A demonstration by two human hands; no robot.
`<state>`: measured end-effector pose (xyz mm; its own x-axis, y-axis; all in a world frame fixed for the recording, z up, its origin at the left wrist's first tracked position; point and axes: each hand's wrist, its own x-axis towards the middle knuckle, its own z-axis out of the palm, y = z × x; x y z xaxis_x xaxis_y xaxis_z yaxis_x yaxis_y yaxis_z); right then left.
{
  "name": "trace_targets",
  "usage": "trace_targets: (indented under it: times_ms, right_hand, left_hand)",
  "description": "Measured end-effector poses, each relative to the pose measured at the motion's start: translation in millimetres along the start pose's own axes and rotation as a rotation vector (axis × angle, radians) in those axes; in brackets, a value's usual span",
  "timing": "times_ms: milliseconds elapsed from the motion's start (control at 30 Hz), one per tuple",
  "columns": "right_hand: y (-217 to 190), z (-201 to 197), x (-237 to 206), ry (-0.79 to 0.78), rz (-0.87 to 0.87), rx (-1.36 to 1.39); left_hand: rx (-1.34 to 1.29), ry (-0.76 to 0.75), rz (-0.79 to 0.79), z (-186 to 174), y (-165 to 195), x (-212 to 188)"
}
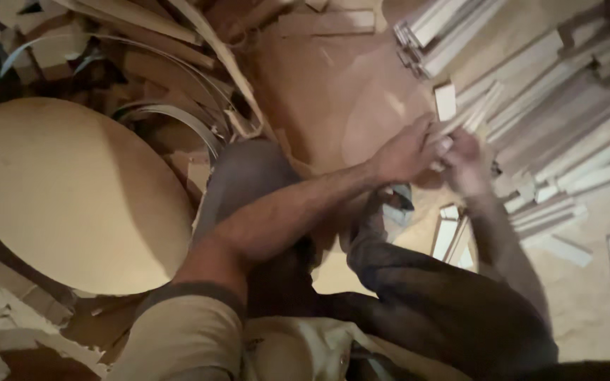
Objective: The person sits on the floor of a woodworking shop and sorts through a scattered pile of small wooden strips. They pick up strips one at a time, align them into a neat stack, and place finished stacks aside with other stacked strips.
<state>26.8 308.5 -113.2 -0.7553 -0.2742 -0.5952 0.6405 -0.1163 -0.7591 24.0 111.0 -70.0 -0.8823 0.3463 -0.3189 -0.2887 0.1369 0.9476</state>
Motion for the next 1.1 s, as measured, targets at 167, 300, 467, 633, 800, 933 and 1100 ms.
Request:
trace_targets:
  times_ms: [167, 300, 467, 633, 800, 933, 1100]
  right_hand:
    - [47, 1, -34, -0.09, -0.239, -0.159]
    - [61, -19, -22, 0.259, -0.478, -0.821]
    - [90, -18, -8, 0.47, -0.398, -1.419]
    - [94, -16, -4, 0.571, -0.132, -1.276]
    - [94, -16, -7, 0.532, -0.45, -1.269]
    - [106, -16, -25, 0.478, -0.714, -1.286]
    - [107, -10, -38, 0.547, -0.279, -0.994]
  left_hand:
    - [0.189, 0.032, -0.138, 24, -22, -21]
    - [0.124, -0.064, -0.378, 30, -26, -18]
    - [-0.191, -0.051, -0.085, 33, -25, -18]
    - [-0.472, -0.069, -0.316, 26, -26, -19]
    - [-0.381, -0.091, -0.232, 18, -30, -12]
    - [-0.484, -0.122, -0.165, 32, -41, -16]
    - [-0.167, -0.007, 0.132, 28, -51, -14]
